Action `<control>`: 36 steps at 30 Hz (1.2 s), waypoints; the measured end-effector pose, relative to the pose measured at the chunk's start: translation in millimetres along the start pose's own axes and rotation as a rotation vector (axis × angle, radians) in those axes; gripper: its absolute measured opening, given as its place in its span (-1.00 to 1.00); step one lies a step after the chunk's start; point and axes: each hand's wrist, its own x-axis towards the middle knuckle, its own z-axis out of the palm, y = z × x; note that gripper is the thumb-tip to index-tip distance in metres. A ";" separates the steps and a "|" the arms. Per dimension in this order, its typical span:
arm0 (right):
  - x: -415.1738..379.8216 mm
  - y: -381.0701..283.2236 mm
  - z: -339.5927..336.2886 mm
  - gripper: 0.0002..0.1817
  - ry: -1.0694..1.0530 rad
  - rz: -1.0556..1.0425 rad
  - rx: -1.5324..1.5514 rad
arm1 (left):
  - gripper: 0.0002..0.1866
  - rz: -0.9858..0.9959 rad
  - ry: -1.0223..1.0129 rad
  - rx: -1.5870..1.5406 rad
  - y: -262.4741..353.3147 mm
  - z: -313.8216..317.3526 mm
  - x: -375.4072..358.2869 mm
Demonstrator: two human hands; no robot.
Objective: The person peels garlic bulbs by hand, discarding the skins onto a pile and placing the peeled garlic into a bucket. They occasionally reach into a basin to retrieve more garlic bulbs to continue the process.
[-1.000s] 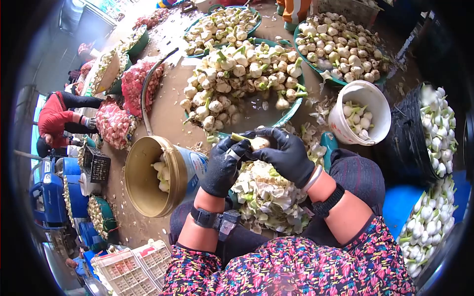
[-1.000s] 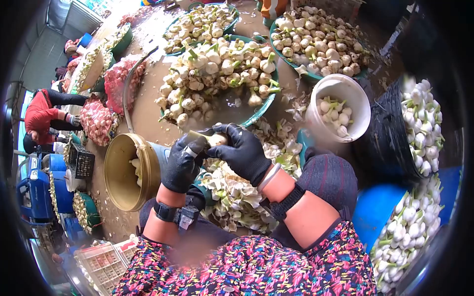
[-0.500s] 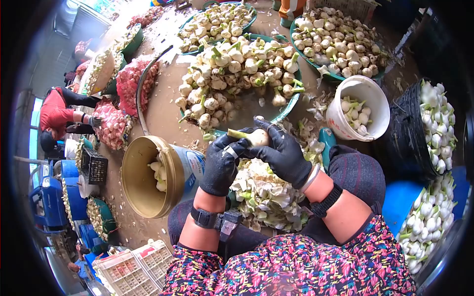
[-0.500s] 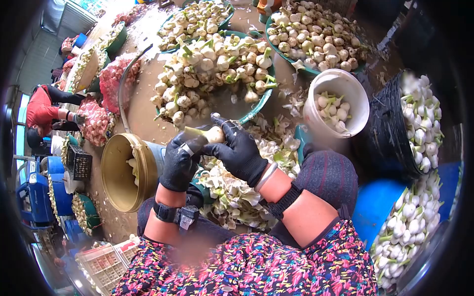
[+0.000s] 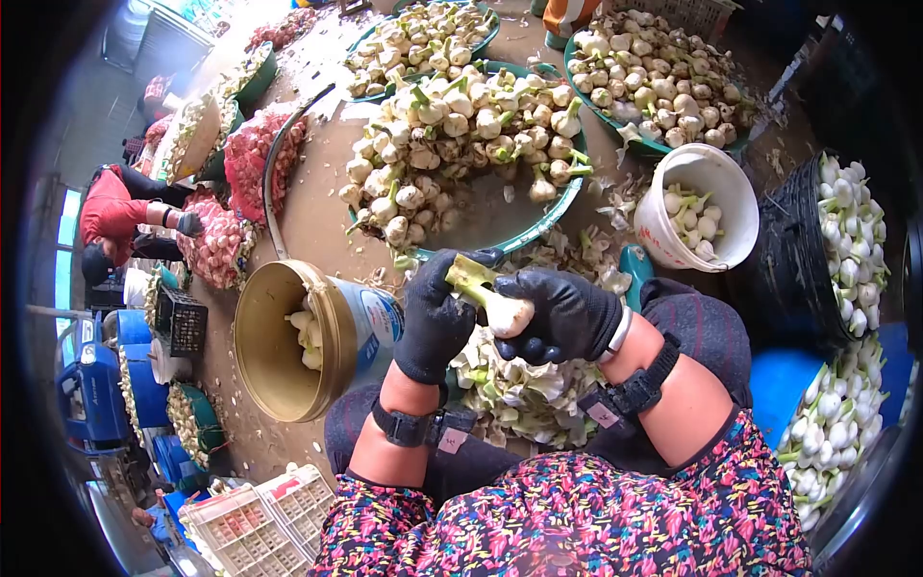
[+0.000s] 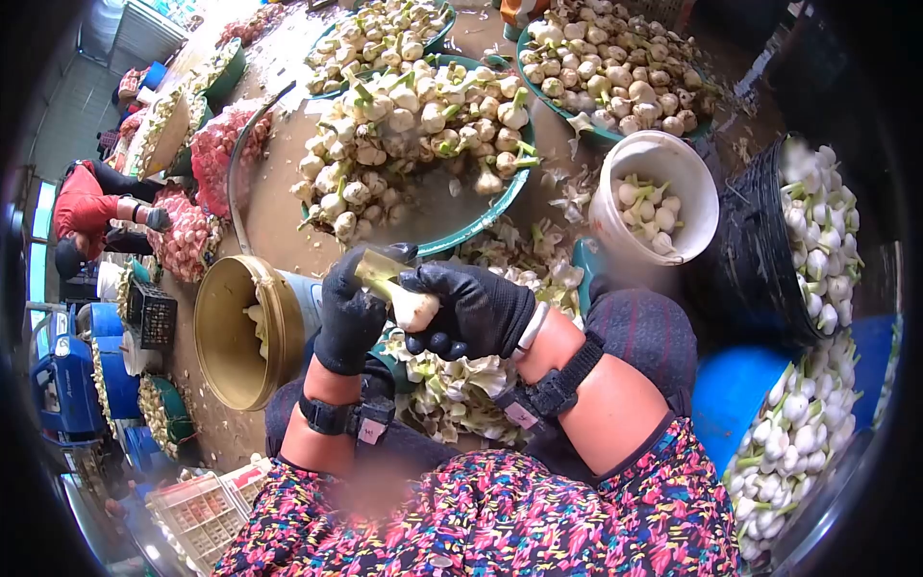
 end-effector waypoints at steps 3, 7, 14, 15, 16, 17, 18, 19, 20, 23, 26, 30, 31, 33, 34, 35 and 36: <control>-2.5 0.1 2.4 -0.58 0.007 -0.016 -0.024 | -0.75 -0.107 -0.006 -0.158 7.6 3.7 -2.9; -4.0 0.7 7.1 -0.59 0.008 0.039 0.017 | -0.76 -0.311 0.000 -0.494 4.9 5.5 -8.4; -4.4 -9.7 0.0 -0.58 0.089 -0.190 0.014 | -0.60 -0.448 -0.005 -0.847 1.3 -10.4 -1.7; -1.9 -7.7 -0.5 -0.58 0.148 -0.251 -0.018 | -0.64 -0.431 -0.021 -0.907 1.3 -9.6 -4.3; 0.5 -6.5 -0.7 -0.58 0.207 -0.311 -0.045 | -0.64 -0.429 -0.023 -0.904 0.9 -8.5 -4.2; -3.2 -10.1 -1.4 -0.59 0.134 -0.272 -0.129 | -0.68 -0.276 -0.062 -0.441 1.9 -5.9 -5.3; -1.0 -7.9 -1.7 -0.59 0.135 -0.266 -0.126 | -0.71 -0.121 -0.096 0.019 3.2 -2.3 -7.2; 2.4 -5.2 -2.3 -0.61 0.231 -0.308 -0.239 | -0.74 -0.223 -0.048 -0.101 5.3 2.5 -5.8; 6.3 -2.5 -3.2 -0.64 0.326 -0.349 -0.355 | -0.74 -0.227 -0.044 -0.103 3.4 3.6 -6.6; 20.8 7.0 -12.1 -0.73 0.598 -0.678 -0.665 | -0.81 -0.459 0.000 -0.502 -9.6 7.7 -8.2; 17.9 4.5 -11.0 -0.77 0.819 -1.095 -1.236 | -0.89 0.188 -0.104 0.179 -28.4 6.8 -8.1; 8.7 7.0 -6.2 -0.76 0.501 -1.388 -1.414 | -0.82 -0.426 0.211 -0.792 -24.2 5.9 2.3; 0.2 6.4 -2.8 -0.75 0.280 -0.919 -1.464 | -0.67 -0.306 0.039 -0.801 -36.3 -10.7 -3.3; -6.9 5.8 -0.8 -0.74 0.062 -0.449 -1.453 | -0.66 -0.427 0.143 -0.933 -32.3 -11.6 1.7; -8.1 4.8 -2.2 -0.73 0.168 -0.284 -1.574 | -0.66 -0.555 0.241 -1.070 -30.6 -11.0 3.0; -11.0 3.9 -4.4 -0.72 0.278 -0.109 -1.688 | -0.67 -0.569 0.246 -1.074 -29.7 -10.4 2.6; -9.9 10.3 -15.4 -0.66 0.397 -0.199 -1.623 | -0.67 -0.567 0.243 -1.077 -28.4 -9.1 2.1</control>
